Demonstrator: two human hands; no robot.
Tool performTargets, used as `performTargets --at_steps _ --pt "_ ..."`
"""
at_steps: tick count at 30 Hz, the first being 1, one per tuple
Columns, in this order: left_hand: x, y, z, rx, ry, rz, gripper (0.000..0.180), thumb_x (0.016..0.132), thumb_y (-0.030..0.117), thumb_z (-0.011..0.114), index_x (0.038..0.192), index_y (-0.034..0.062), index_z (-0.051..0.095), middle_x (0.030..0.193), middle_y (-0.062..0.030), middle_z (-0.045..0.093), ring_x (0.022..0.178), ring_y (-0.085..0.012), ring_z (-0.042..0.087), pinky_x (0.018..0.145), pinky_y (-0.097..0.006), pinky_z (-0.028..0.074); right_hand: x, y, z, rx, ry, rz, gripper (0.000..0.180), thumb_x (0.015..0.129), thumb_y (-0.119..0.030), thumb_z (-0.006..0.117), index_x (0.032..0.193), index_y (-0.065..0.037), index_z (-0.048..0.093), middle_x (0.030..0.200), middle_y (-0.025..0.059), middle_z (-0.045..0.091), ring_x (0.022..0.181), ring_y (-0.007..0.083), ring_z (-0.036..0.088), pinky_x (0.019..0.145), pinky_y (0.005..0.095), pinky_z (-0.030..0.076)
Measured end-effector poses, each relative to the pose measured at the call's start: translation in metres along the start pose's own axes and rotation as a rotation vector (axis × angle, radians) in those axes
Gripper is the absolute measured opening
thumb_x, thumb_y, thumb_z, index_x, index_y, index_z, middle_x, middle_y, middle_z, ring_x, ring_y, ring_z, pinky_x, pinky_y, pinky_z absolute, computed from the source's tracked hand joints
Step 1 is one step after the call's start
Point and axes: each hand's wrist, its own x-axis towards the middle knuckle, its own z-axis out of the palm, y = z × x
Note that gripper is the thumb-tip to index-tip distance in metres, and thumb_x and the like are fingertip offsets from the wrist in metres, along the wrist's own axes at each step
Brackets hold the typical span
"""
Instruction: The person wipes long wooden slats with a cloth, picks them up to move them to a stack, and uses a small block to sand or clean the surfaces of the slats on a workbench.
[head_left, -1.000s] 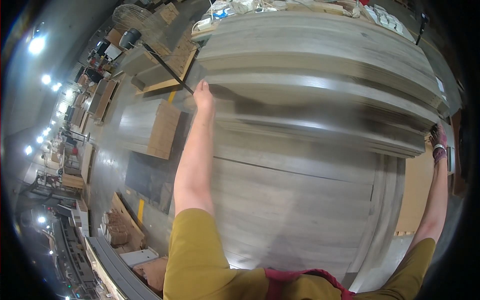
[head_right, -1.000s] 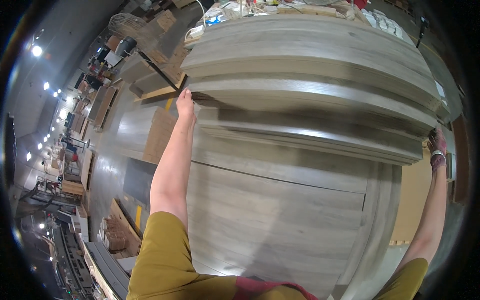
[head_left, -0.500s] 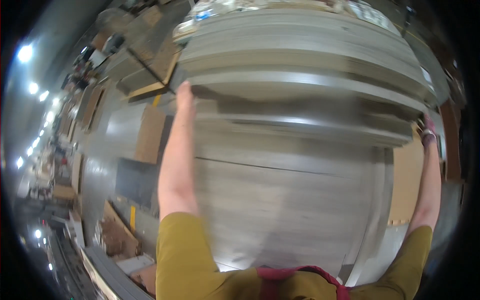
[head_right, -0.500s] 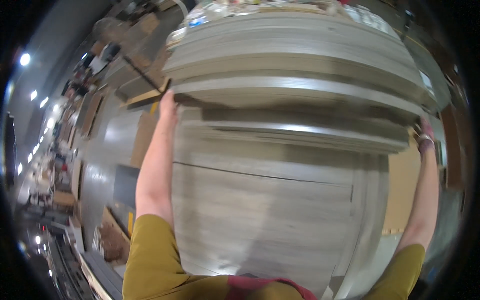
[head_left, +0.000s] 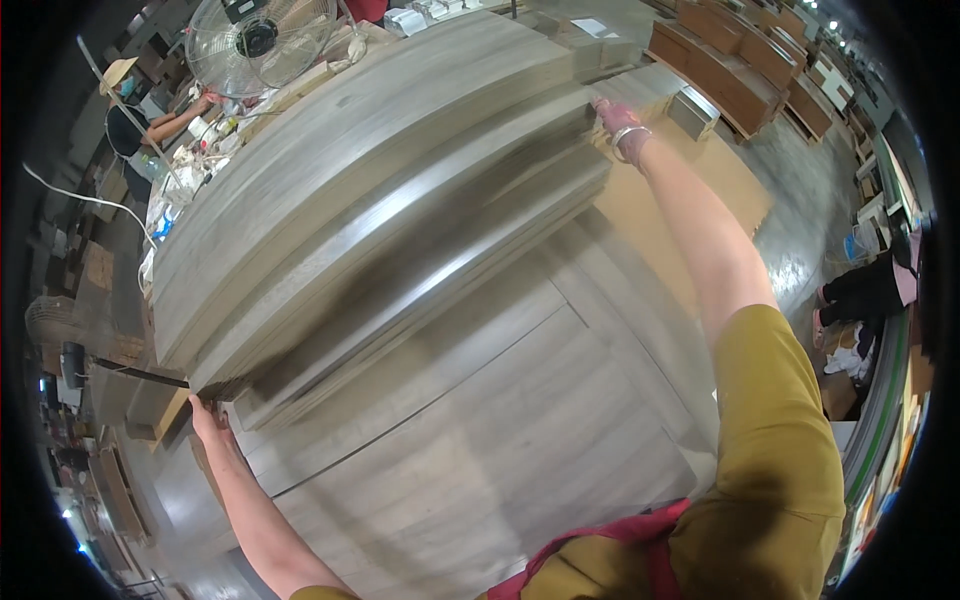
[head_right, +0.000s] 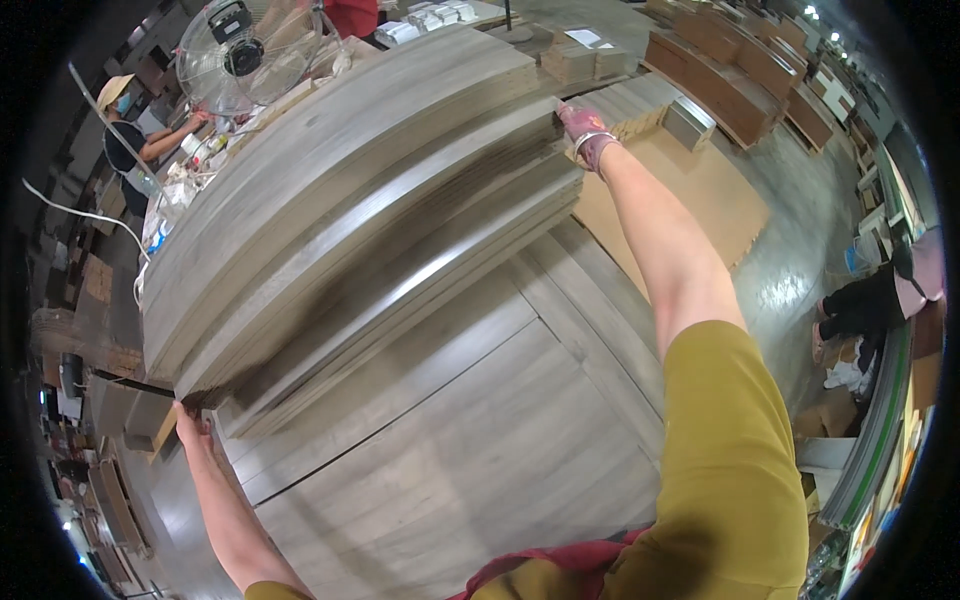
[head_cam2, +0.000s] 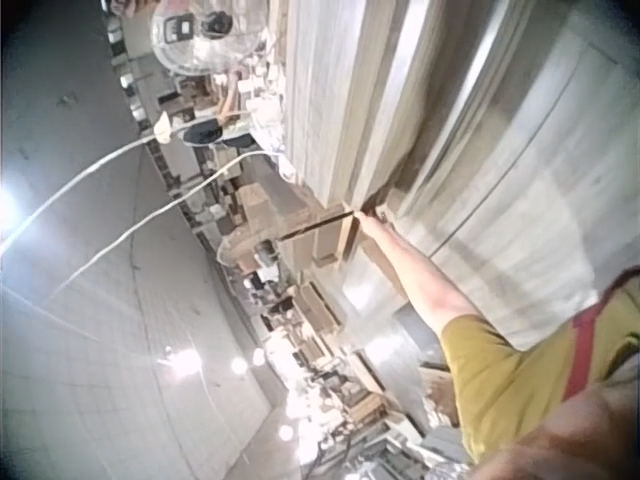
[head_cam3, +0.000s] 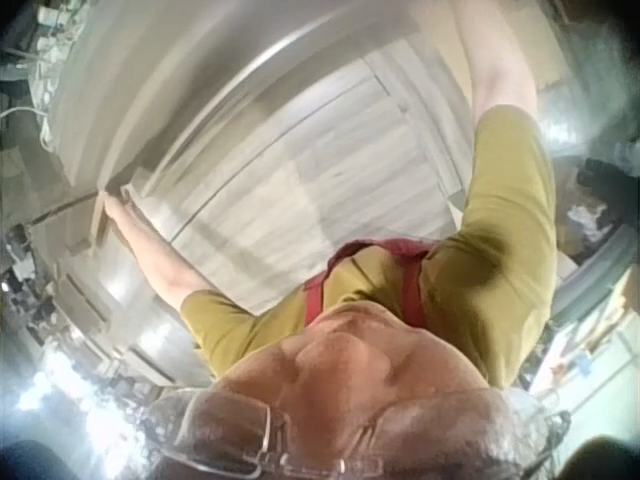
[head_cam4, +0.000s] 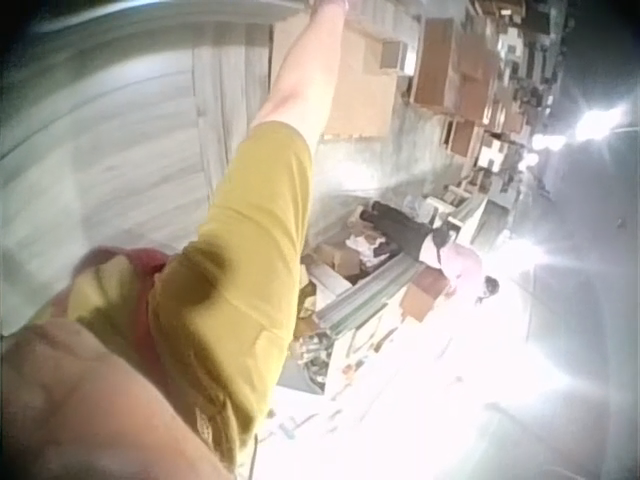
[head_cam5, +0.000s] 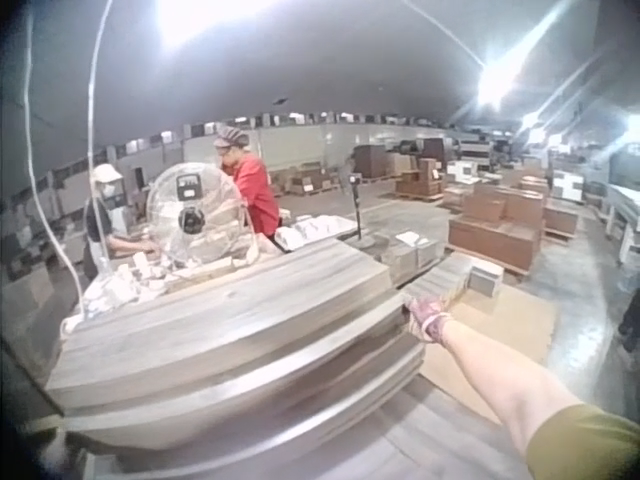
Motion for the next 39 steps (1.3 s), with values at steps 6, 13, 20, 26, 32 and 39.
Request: performTargets --at_steps 6,13,20,26,32,39 --pt "0.004 -0.035 -0.13 0.136 0.148 0.048 0.072 0.091 0.063 0.04 0.145 0.0152 0.033 0.151 -0.0016 0.03 0.138 -0.0218 0.024 0.109 -0.043 0.02 -0.048 0.051 0.031 0.36 -0.13 0.155 0.061 0.089 -0.053 0.048 0.131 -0.009 0.049 0.127 0.0115 0.056 0.106 0.026 0.053 0.082 0.0411 0.045" --pt "-0.053 -0.082 -0.032 0.126 -0.022 -0.046 0.057 0.088 0.055 0.054 0.129 0.0158 0.049 0.133 -0.0008 0.047 0.122 -0.0166 0.042 0.1 -0.037 0.032 -0.07 0.085 0.025 0.575 -0.275 0.412 0.07 0.089 -0.055 0.05 0.144 -0.014 0.034 0.146 0.0092 0.036 0.126 0.0307 0.044 0.096 0.0422 0.043" --pt "-0.053 -0.083 -0.031 0.085 0.016 -0.184 0.028 0.088 0.038 0.06 0.108 0.0186 0.054 0.088 -0.0003 0.05 0.083 -0.0148 0.048 0.084 -0.043 0.044 -0.042 0.096 0.045 0.694 -0.27 0.447 0.046 0.085 -0.043 0.062 0.122 -0.015 0.055 0.118 0.007 0.056 0.102 0.0252 0.054 0.089 0.0442 0.044" --pt "-0.056 -0.084 -0.023 0.088 0.042 -0.104 0.028 0.088 0.036 0.06 0.107 0.0158 0.053 0.09 0.0002 0.048 0.084 -0.0147 0.047 0.083 -0.042 0.044 -0.035 0.092 0.047 0.589 -0.251 0.365 0.041 0.085 -0.041 0.062 0.119 -0.017 0.06 0.116 0.004 0.058 0.101 0.0214 0.054 0.081 0.0392 0.046" --pt "-0.079 -0.087 -0.003 0.252 0.124 -0.073 0.042 0.083 0.048 0.062 0.116 0.0253 0.053 0.115 0.0048 0.054 0.106 -0.0134 0.046 0.082 -0.041 0.031 -0.048 0.087 0.046 0.653 -0.193 0.355 0.036 0.09 -0.03 0.059 0.118 -0.007 0.059 0.107 0.0074 0.06 0.089 0.0181 0.056 0.074 0.0318 0.048" --pt "-0.108 -0.084 -0.007 0.043 0.069 -0.044 0.053 0.084 0.042 0.064 0.128 0.0186 0.047 0.126 -0.0012 0.051 0.119 -0.0186 0.043 0.095 -0.049 0.03 -0.044 0.151 0.017 0.807 -0.194 0.379 0.029 0.088 -0.031 0.063 0.113 -0.016 0.064 0.097 -0.0011 0.062 0.084 0.0148 0.055 0.076 0.0314 0.047"
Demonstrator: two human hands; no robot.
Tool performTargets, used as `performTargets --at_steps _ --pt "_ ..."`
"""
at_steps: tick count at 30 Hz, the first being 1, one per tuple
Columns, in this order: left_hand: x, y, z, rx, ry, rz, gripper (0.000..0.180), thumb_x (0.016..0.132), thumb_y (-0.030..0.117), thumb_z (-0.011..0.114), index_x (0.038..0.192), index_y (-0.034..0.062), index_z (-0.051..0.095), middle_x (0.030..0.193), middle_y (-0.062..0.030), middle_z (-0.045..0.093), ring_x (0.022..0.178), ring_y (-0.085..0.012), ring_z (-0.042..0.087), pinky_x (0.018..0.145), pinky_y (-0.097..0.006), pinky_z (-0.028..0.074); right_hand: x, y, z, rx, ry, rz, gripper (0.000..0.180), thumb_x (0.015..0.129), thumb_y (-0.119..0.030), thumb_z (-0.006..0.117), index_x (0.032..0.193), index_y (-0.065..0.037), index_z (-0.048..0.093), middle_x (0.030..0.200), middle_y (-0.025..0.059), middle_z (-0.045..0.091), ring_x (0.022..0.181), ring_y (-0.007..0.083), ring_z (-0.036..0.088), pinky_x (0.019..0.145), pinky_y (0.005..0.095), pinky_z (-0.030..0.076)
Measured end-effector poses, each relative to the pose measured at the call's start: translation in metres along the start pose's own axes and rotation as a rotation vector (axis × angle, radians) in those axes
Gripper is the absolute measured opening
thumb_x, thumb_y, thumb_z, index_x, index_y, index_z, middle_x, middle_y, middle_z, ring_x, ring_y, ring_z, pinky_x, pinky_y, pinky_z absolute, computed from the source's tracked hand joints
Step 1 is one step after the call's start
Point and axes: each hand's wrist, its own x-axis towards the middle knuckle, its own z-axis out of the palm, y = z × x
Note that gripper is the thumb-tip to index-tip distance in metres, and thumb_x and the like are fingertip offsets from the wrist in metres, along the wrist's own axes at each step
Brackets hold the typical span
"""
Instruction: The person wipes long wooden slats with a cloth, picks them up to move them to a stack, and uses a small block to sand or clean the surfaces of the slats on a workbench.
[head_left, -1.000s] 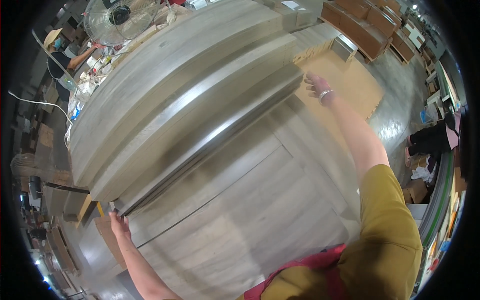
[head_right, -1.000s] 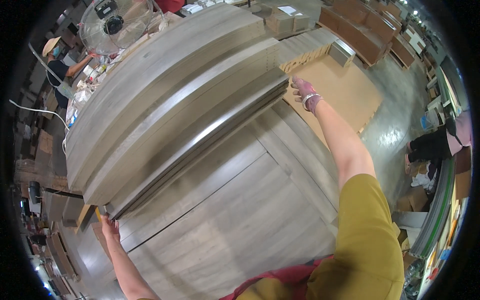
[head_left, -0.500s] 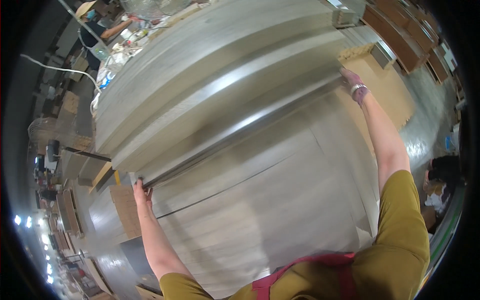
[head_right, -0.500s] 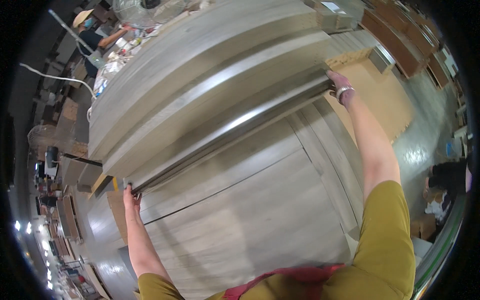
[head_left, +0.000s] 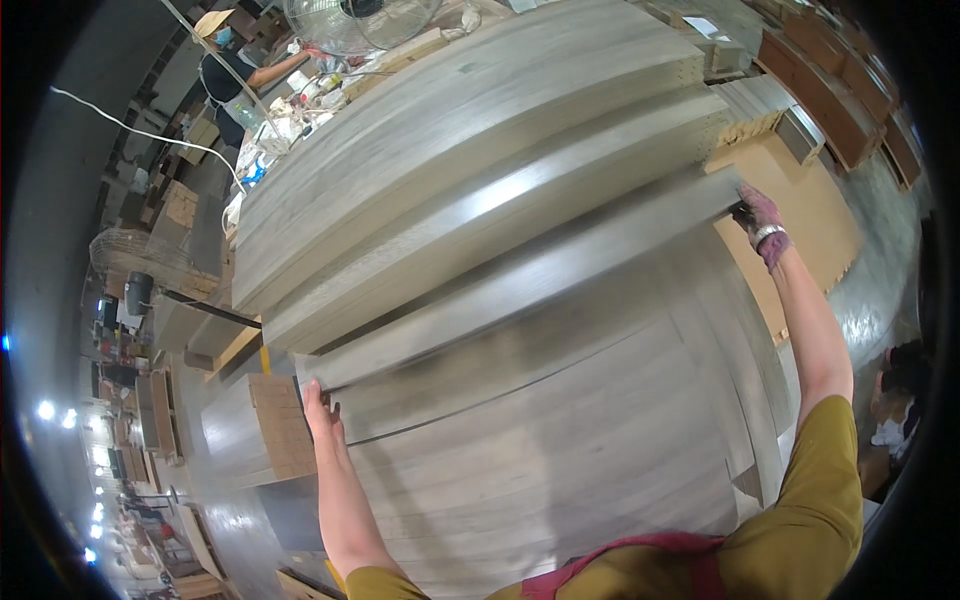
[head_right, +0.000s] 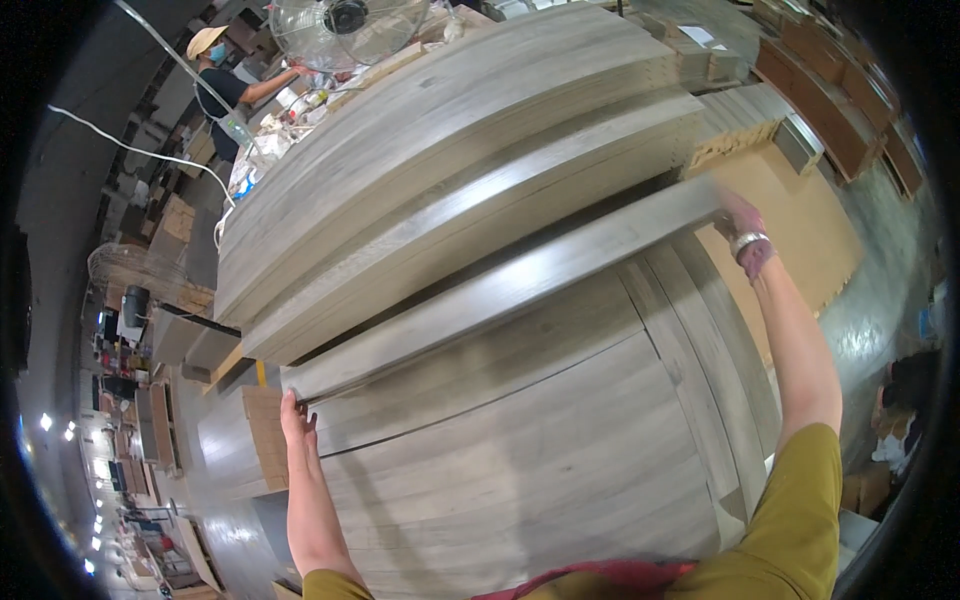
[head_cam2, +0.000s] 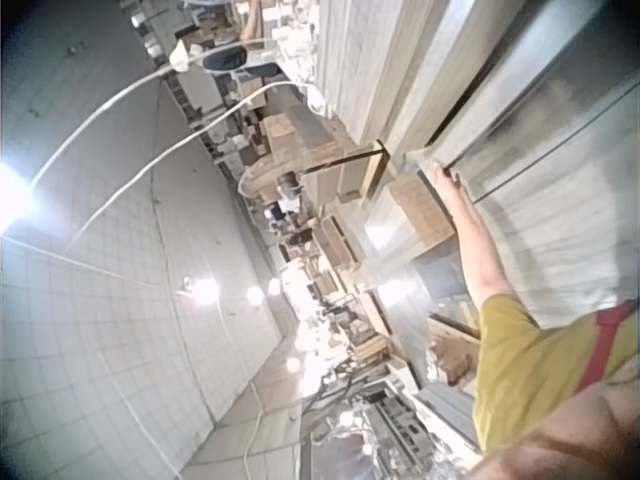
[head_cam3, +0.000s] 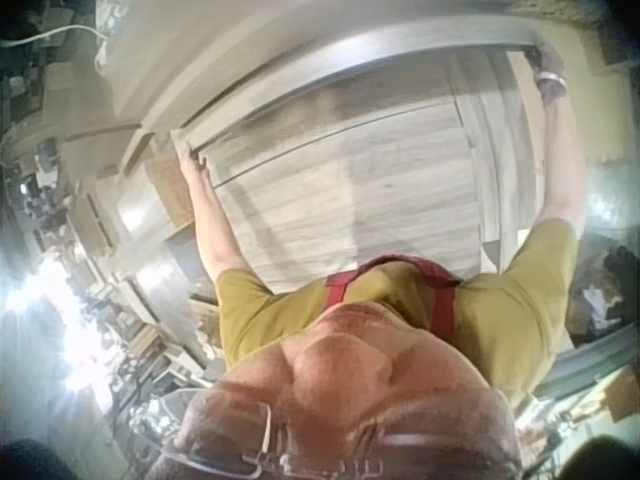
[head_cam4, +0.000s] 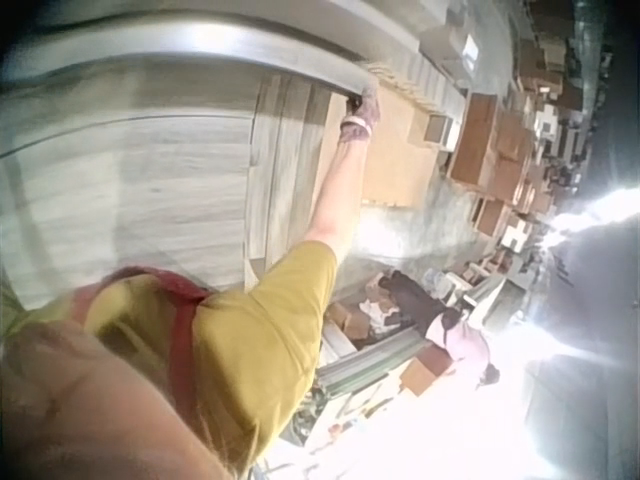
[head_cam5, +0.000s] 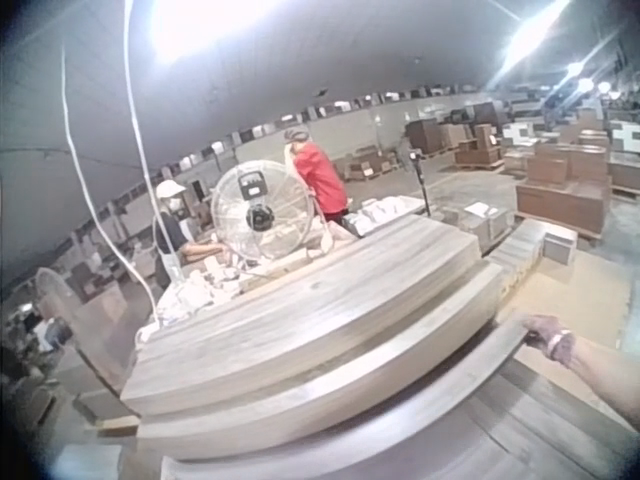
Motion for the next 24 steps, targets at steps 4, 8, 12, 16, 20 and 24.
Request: performTargets --at_steps 4,8,12,16,20,24 --pt "-0.037 0.026 -0.007 -0.153 -0.092 0.089 0.034 0.09 0.03 0.063 0.117 0.0107 0.055 0.107 -0.0026 0.061 0.098 -0.0169 0.057 0.084 -0.036 0.046 -0.039 -0.029 -0.02 0.042 0.023 -0.115 0.024 0.084 -0.03 0.068 0.101 -0.014 0.066 0.082 -0.0013 0.06 0.07 0.012 0.056 0.064 0.0277 0.047" --pt "-0.064 0.08 -0.007 -0.15 -0.124 0.149 0.031 0.092 0.031 0.059 0.115 0.0095 0.056 0.109 -0.0016 0.062 0.099 -0.0146 0.058 0.086 -0.033 0.045 -0.052 -0.084 -0.026 0.082 -0.013 -0.14 0.028 0.081 -0.032 0.073 0.1 -0.013 0.066 0.085 -0.0005 0.062 0.075 0.0127 0.058 0.067 0.0272 0.049" --pt "-0.051 0.14 0.021 -0.065 -0.121 0.239 0.034 0.092 0.034 0.058 0.117 0.0099 0.056 0.105 -0.0025 0.062 0.095 -0.0161 0.059 0.084 -0.033 0.046 -0.03 -0.144 -0.002 0.124 -0.112 -0.113 0.034 0.082 -0.034 0.072 0.107 -0.013 0.064 0.093 0.0 0.062 0.083 0.0138 0.058 0.072 0.0278 0.05" --pt "-0.011 0.175 0.035 -0.015 -0.064 0.199 0.03 0.088 0.039 0.062 0.102 0.0119 0.059 0.083 0.0004 0.059 0.078 -0.0131 0.057 0.073 -0.031 0.044 0.035 -0.173 0.034 -0.104 -0.061 -0.161 0.049 0.085 -0.043 0.065 0.124 -0.013 0.059 0.116 0.0053 0.06 0.092 0.0171 0.056 0.077 0.0299 0.047" --pt "0.005 0.187 0.039 0.191 -0.045 0.173 0.033 0.09 0.04 0.059 0.105 0.0113 0.059 0.084 0.0012 0.058 0.077 -0.013 0.055 0.069 -0.029 0.043 0.081 -0.181 0.05 -0.041 -0.136 -0.107 0.048 0.085 -0.042 0.065 0.122 -0.013 0.06 0.114 0.0038 0.061 0.092 0.0163 0.056 0.075 0.0309 0.047" --pt "0.022 0.176 0.029 0.173 -0.089 0.232 0.048 0.092 0.043 0.055 0.126 0.0104 0.051 0.114 -0.0015 0.056 0.103 -0.0164 0.049 0.088 -0.037 0.037 0.105 -0.171 0.067 0.006 -0.102 -0.114 0.039 0.083 -0.04 0.07 0.107 -0.011 0.063 0.094 0.0025 0.062 0.077 0.0147 0.054 0.065 0.0296 0.046"
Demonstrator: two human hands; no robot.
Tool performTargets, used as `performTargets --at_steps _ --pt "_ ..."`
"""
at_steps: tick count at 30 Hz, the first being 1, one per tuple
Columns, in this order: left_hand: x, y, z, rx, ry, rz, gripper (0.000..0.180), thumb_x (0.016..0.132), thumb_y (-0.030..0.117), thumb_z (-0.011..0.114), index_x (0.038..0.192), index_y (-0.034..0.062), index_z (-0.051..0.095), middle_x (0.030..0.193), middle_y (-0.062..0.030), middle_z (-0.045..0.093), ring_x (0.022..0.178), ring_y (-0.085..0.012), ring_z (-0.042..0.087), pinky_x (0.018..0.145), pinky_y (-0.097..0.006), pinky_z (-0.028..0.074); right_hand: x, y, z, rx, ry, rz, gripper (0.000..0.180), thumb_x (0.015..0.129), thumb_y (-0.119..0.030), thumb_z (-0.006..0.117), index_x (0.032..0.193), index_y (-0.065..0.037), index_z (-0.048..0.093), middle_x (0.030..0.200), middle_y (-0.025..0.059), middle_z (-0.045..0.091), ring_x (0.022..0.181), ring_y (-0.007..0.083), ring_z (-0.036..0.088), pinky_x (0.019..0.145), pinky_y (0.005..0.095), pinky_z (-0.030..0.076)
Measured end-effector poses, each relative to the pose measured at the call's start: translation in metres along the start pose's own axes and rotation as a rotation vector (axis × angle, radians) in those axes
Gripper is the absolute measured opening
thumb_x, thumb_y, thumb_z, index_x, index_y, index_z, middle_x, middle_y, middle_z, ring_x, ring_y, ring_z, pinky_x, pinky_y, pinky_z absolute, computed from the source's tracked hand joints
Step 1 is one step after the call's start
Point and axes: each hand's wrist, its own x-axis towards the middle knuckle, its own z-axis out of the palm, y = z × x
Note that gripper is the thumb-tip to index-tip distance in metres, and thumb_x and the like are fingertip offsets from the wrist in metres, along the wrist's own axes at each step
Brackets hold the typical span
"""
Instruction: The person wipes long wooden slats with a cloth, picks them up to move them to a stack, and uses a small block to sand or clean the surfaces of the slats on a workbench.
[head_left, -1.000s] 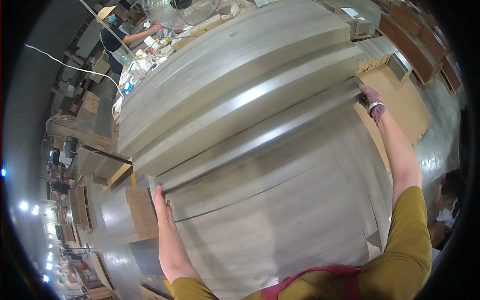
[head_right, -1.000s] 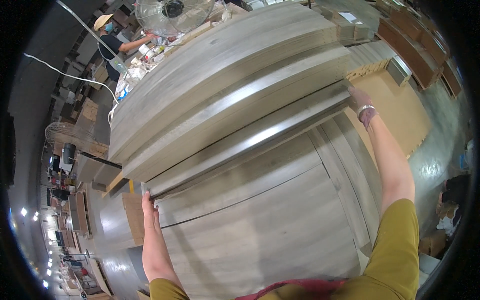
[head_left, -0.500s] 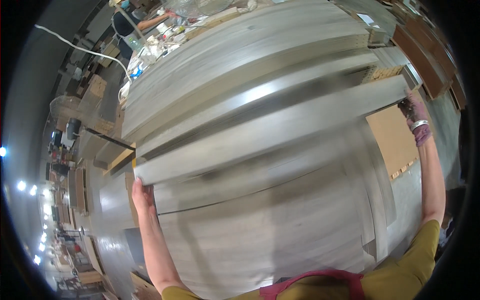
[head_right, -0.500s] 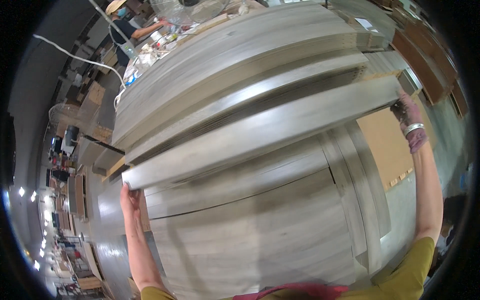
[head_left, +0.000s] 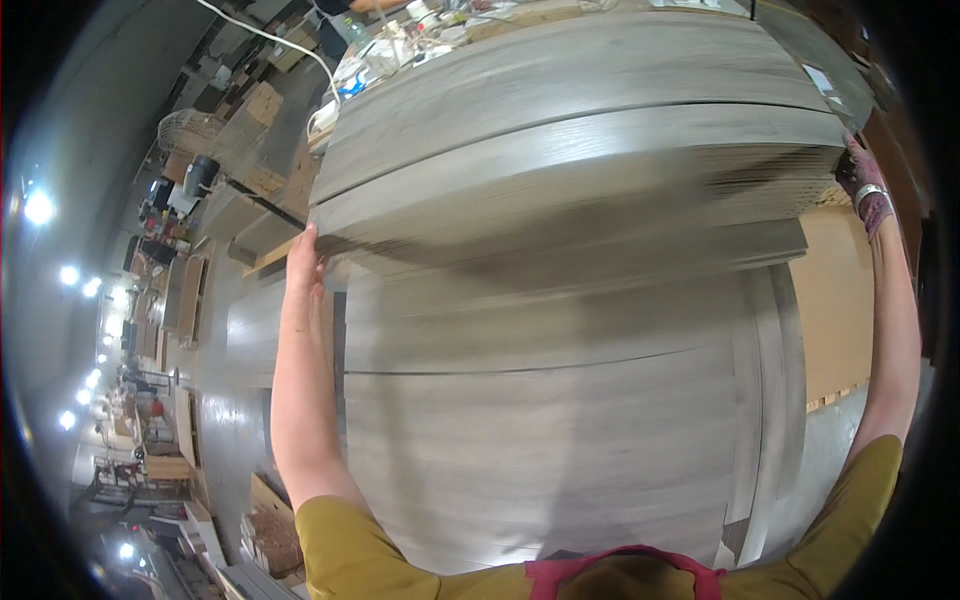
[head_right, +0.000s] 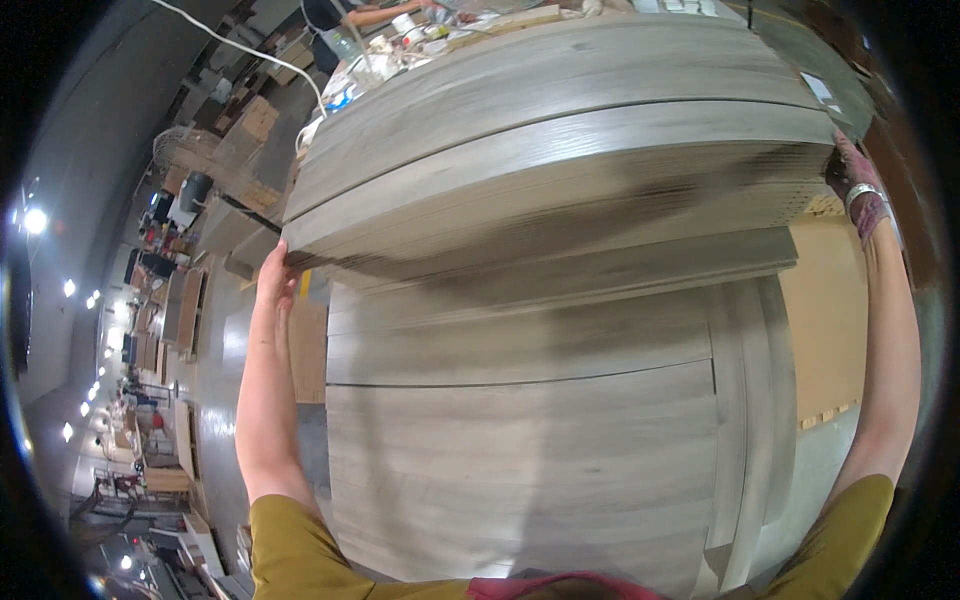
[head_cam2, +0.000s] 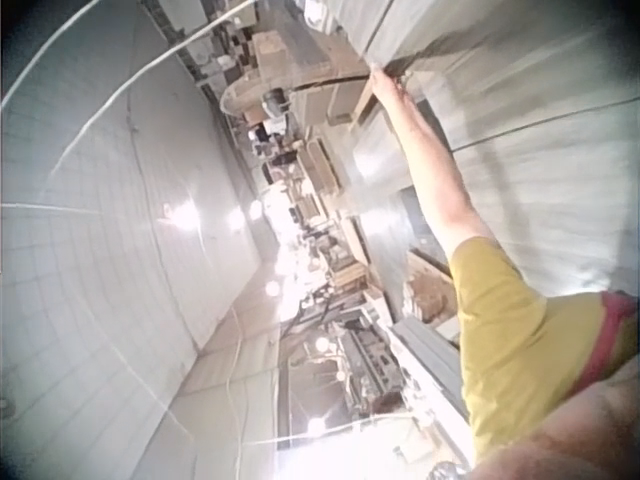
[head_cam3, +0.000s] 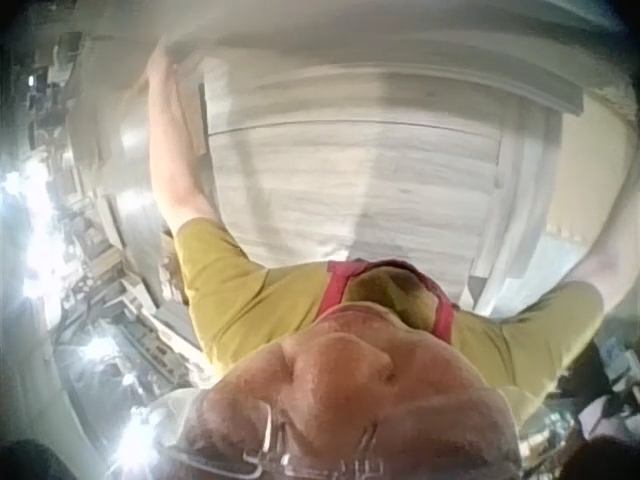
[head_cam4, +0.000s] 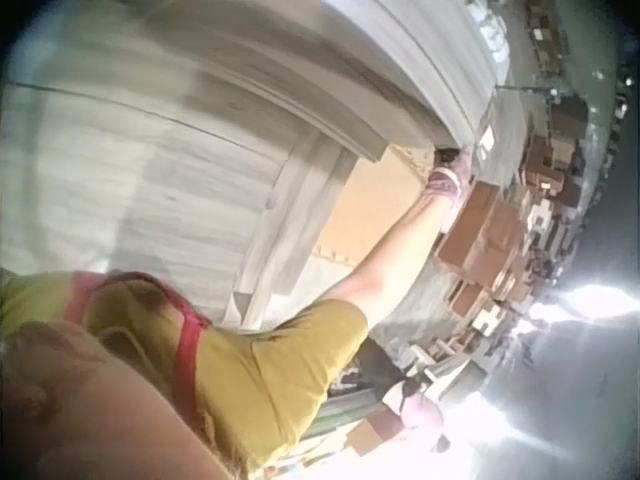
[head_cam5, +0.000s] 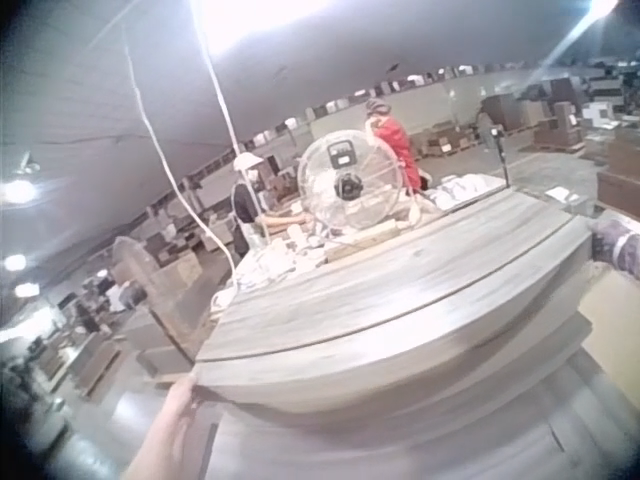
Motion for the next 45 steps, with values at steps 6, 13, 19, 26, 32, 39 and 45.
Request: performTargets --at_steps 6,13,19,26,32,39,45 --pt "-0.023 0.0 0.03 -0.186 0.276 0.158 0.055 0.093 0.045 0.049 0.137 0.0134 0.039 0.136 -0.0088 0.045 0.115 -0.0217 0.046 0.09 -0.039 0.041 0.001 0.03 0.022 -0.101 -0.219 -0.041 0.049 0.088 -0.051 0.057 0.123 -0.018 0.058 0.111 -0.0006 0.059 0.094 0.013 0.053 0.076 0.0249 0.043" --pt "-0.004 -0.012 0.066 -0.445 0.358 0.19 0.059 0.097 0.052 0.037 0.143 0.0149 0.031 0.145 -0.0095 0.032 0.128 -0.0227 0.034 0.108 -0.039 0.024 0.12 -0.003 -0.098 -0.144 -0.497 -0.106 0.05 0.09 -0.042 0.059 0.129 -0.012 0.054 0.117 0.0011 0.058 0.1 0.0138 0.053 0.087 0.0263 0.041" --pt "-0.027 -0.007 0.038 -0.482 0.242 0.07 0.061 0.097 0.057 0.031 0.148 0.0228 0.026 0.149 -0.0056 0.03 0.135 -0.0228 0.028 0.112 -0.039 0.015 0.065 0.042 -0.059 -0.166 -0.189 -0.029 0.055 0.088 -0.05 0.056 0.133 -0.019 0.049 0.123 0.001 0.054 0.109 0.0152 0.05 0.095 0.0299 0.038" --pt "-0.005 -0.016 0.068 -0.508 0.306 0.116 0.059 0.097 0.053 0.036 0.14 0.0134 0.042 0.146 -0.0069 0.036 0.132 -0.0229 0.034 0.109 -0.036 0.026 0.029 0.033 -0.034 -0.125 0.058 -0.174 0.058 0.087 -0.055 0.055 0.137 -0.027 0.044 0.132 -0.0007 0.047 0.117 0.0174 0.046 0.099 0.0356 0.037" --pt "0.01 -0.025 0.044 -0.452 0.418 0.097 0.052 0.093 0.049 0.05 0.123 0.0069 0.053 0.114 -0.0045 0.06 0.098 -0.0198 0.058 0.084 -0.034 0.046 0.02 0.03 -0.017 -0.117 0.031 -0.193 0.057 0.088 -0.052 0.055 0.137 -0.027 0.044 0.135 -0.0017 0.046 0.121 0.0182 0.043 0.1 0.0385 0.034" --pt "-0.011 -0.004 0.031 -0.488 0.273 0.023 0.04 0.09 0.041 0.053 0.116 0.0104 0.058 0.112 -0.0027 0.06 0.1 -0.0165 0.055 0.084 -0.034 0.043 -0.01 0.031 0.012 -0.021 0.068 -0.082 0.051 0.089 -0.046 0.056 0.135 -0.026 0.047 0.134 -0.0016 0.047 0.119 0.0178 0.045 0.097 0.0371 0.037" --pt "0.017 0.018 0.055 -0.088 0.265 0.031 0.05 0.085 0.047 0.06 0.126 0.0182 0.054 0.124 -0.0138 0.053 0.101 -0.0223 0.055 0.082 -0.041 0.047 0.015 0.006 -0.054 -0.108 -0.077 -0.24 0.054 0.089 -0.047 0.054 0.133 -0.015 0.051 0.131 0.004 0.053 0.119 0.0199 0.048 0.098 0.0344 0.037"
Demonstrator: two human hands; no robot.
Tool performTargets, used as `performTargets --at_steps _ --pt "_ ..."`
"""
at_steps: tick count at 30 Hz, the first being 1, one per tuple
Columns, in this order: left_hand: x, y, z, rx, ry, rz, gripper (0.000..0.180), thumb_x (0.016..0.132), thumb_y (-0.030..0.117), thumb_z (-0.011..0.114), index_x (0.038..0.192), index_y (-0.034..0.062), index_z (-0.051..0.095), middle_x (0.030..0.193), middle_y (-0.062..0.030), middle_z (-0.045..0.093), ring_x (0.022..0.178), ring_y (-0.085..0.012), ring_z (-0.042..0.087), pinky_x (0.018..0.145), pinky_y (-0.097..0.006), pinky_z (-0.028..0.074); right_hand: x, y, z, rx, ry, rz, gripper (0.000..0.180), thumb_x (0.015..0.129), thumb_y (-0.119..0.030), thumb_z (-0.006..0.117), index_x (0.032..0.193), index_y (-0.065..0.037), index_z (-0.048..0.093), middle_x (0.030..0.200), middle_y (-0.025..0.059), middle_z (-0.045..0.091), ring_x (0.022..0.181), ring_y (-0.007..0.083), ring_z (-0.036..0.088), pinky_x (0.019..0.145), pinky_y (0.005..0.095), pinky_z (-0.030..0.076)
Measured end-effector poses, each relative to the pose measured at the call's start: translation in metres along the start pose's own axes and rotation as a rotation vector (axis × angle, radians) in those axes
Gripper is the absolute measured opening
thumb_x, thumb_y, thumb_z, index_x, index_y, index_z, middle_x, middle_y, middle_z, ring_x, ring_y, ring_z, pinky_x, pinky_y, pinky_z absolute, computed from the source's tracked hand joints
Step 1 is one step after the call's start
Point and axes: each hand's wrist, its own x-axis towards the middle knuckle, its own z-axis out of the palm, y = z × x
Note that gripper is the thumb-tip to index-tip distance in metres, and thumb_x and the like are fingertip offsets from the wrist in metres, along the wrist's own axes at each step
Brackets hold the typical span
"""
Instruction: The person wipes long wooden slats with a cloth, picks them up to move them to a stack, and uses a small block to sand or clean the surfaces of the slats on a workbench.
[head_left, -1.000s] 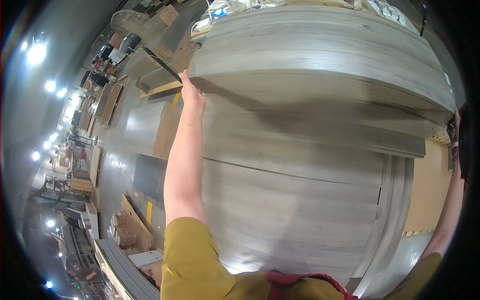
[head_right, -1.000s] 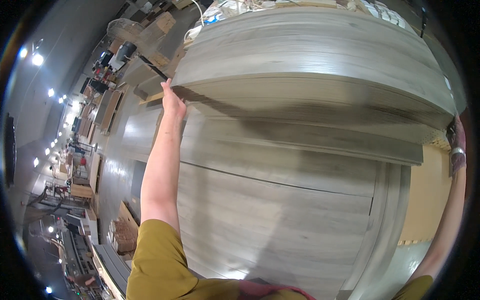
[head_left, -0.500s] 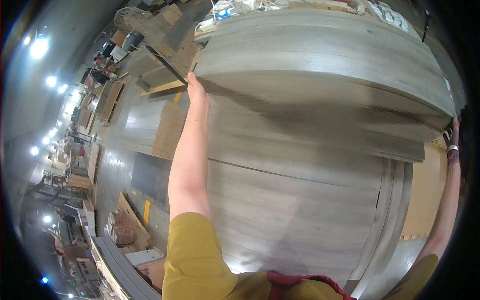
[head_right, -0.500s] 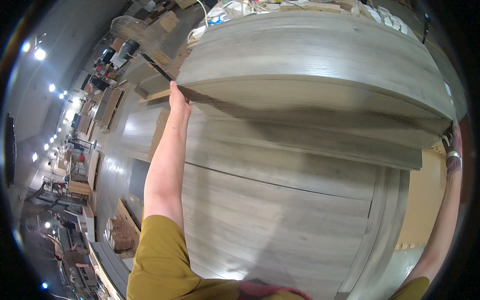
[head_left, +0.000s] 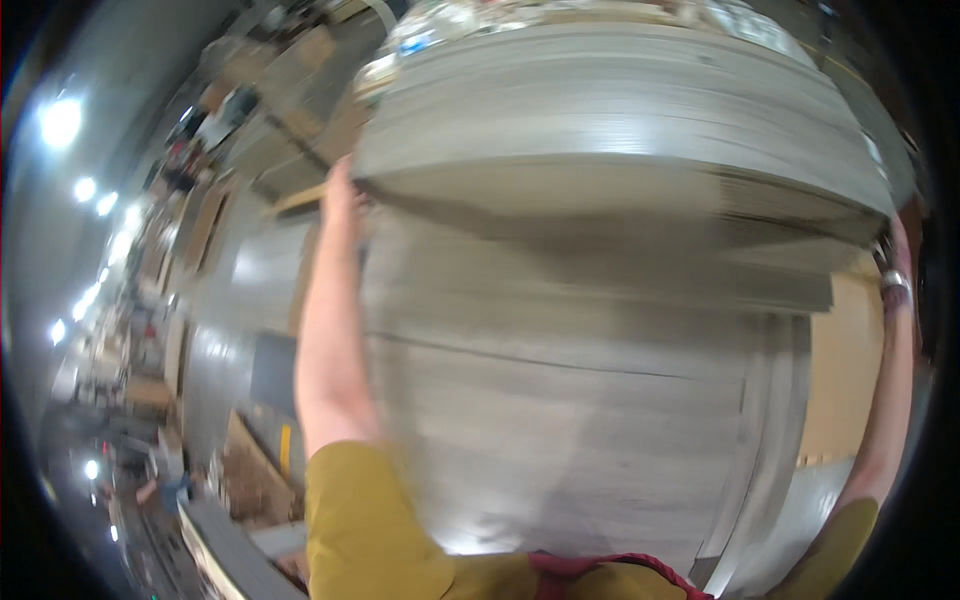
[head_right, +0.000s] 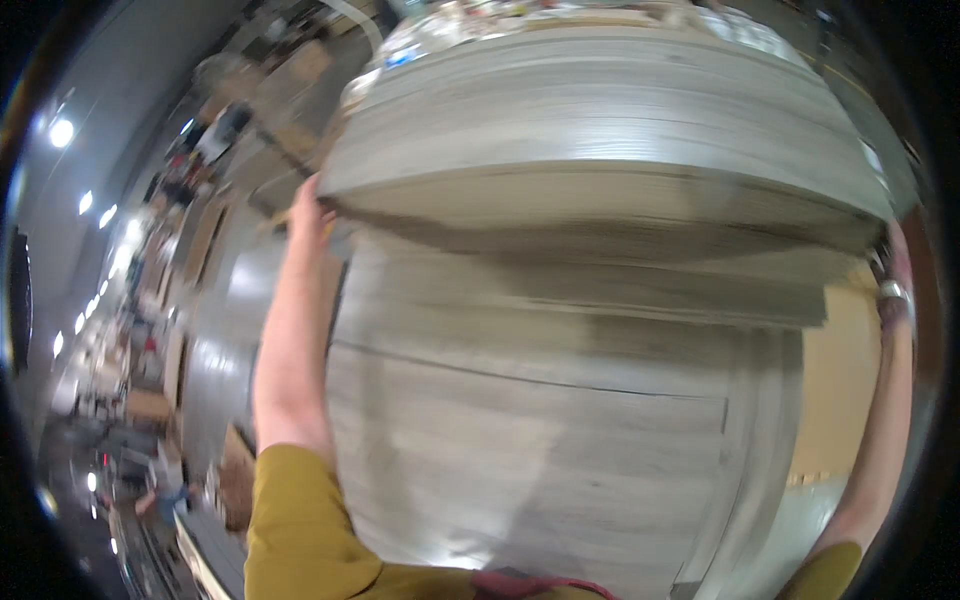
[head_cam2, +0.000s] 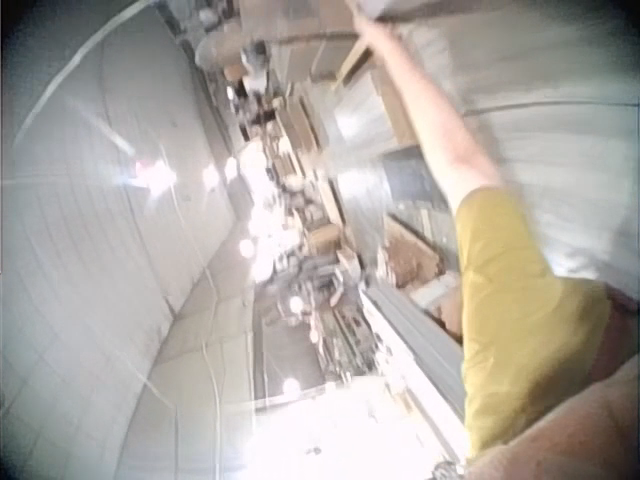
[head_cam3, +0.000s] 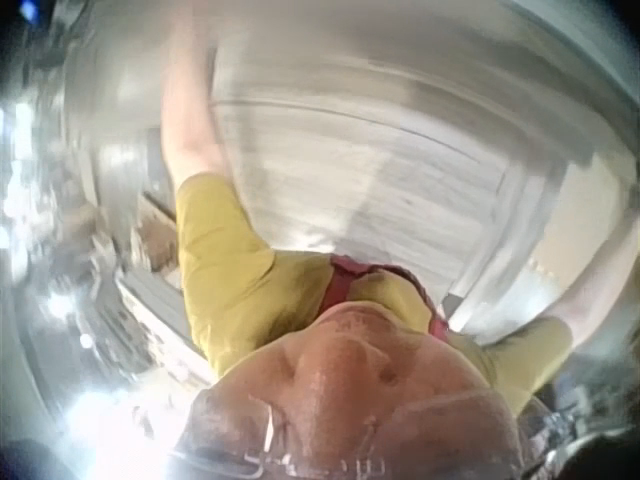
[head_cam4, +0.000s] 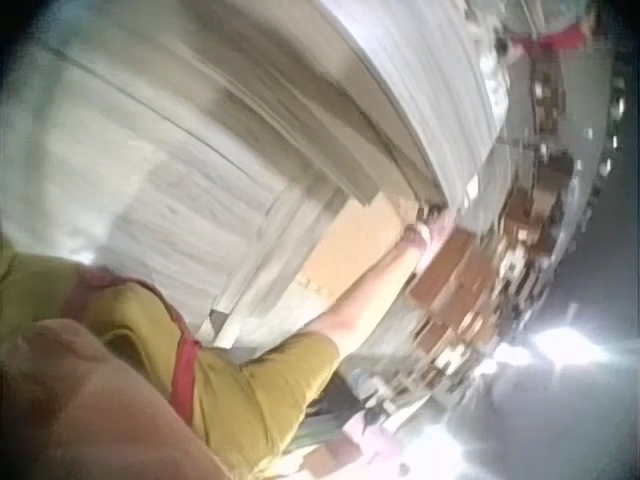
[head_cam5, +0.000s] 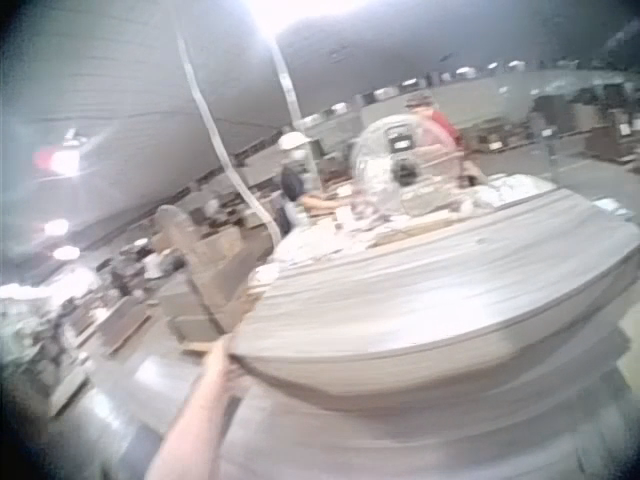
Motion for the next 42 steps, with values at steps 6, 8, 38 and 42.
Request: performTargets --at_steps 6,8,38,42 --pt "0.064 0.001 -0.075 0.301 -0.374 0.018 0.055 0.091 0.043 0.053 0.13 0.0043 0.052 0.126 -0.0095 0.056 0.115 -0.0208 0.052 0.098 -0.036 0.039 -0.023 -0.072 0.134 -0.82 0.002 -0.296 0.063 0.09 -0.053 0.044 0.138 -0.011 0.045 0.138 0.009 0.047 0.123 0.0241 0.045 0.103 0.0377 0.033" --pt "0.085 -0.003 -0.086 0.345 -0.445 0.119 0.059 0.092 0.045 0.051 0.133 0.0029 0.049 0.13 -0.0071 0.054 0.119 -0.0207 0.048 0.102 -0.036 0.034 -0.037 -0.09 0.159 -0.935 0.034 -0.239 0.061 0.092 -0.052 0.04 0.137 -0.011 0.045 0.139 0.0117 0.047 0.123 0.0272 0.047 0.103 0.0389 0.033" --pt "0.022 -0.026 -0.081 -0.324 -0.572 0.061 0.066 0.095 0.052 0.044 0.147 0.0168 0.027 0.148 -0.0071 0.032 0.134 -0.0205 0.031 0.112 -0.039 0.019 -0.132 -0.06 0.099 -0.092 -0.058 -0.034 0.056 0.088 -0.041 0.063 0.133 -0.011 0.051 0.127 0.0042 0.055 0.116 0.0161 0.051 0.093 0.033 0.044" --pt "0.019 -0.046 -0.061 -0.273 -0.496 0.102 0.06 0.095 0.05 0.045 0.145 0.0181 0.033 0.146 -0.0075 0.035 0.132 -0.0223 0.034 0.11 -0.041 0.024 -0.121 -0.038 0.091 -0.039 0.014 -0.01 0.048 0.088 -0.03 0.066 0.129 -0.009 0.053 0.122 0.0019 0.059 0.109 0.0124 0.055 0.086 0.0286 0.048"
